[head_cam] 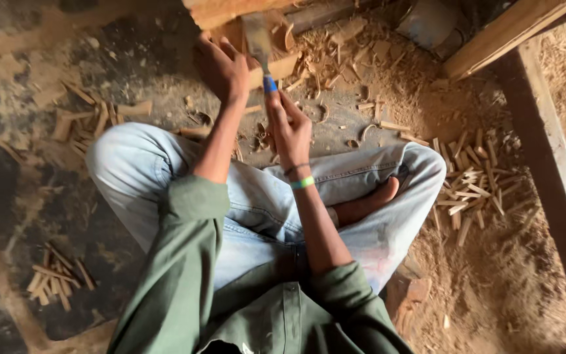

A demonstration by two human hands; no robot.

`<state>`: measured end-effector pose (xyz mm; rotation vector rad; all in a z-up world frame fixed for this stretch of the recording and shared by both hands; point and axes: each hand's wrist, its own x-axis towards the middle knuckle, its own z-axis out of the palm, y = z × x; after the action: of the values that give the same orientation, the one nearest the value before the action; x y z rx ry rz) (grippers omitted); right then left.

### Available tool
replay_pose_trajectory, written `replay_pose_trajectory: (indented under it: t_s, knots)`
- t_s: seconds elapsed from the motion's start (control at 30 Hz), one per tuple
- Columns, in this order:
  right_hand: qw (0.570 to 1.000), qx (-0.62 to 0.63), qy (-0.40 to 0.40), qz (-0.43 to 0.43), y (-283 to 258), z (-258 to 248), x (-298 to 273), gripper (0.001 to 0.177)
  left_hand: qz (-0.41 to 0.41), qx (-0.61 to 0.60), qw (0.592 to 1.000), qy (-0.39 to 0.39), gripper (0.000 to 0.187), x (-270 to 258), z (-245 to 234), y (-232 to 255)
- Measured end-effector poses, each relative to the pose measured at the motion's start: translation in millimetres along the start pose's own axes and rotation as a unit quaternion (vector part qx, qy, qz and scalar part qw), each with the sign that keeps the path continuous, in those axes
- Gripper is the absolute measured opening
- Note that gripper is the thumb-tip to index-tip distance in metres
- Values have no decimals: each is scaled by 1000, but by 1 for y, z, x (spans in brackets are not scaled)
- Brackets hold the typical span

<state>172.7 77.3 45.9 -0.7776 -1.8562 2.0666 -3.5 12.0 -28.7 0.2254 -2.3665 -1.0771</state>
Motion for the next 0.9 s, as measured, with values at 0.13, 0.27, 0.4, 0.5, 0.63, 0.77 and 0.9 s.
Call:
replay_pose_trajectory:
  t_s: [0.13, 0.27, 0.4, 0.5, 0.63, 0.77, 0.9]
  knots:
    - [997, 80, 4, -7, -17, -27, -14, 53, 102, 18, 994, -25, 26, 0, -9, 14]
    - [998, 30, 34, -34, -13, -61, -21, 52, 132, 119, 978, -111, 21, 4, -6, 18]
    - [993, -80, 38, -72, 12, -73, -18, 50, 12, -53, 972, -228, 15, 20, -28, 31]
    - [961, -93, 17, -259, 40, -60, -20, 41, -37, -277, 914, -294, 14, 17, -81, 58]
    - [922, -245, 24, -299, 53, -50, -9, 49, -132, -420, 818, -370, 14, 0, -166, 100]
    - [966, -218, 81, -116, 45, -60, -2, 44, -117, -529, 743, -392, 7, -21, -229, 124]
    - [946, -189, 147, -219, 25, -82, -14, 40, -160, -597, 668, -416, 6, -37, -281, 129]
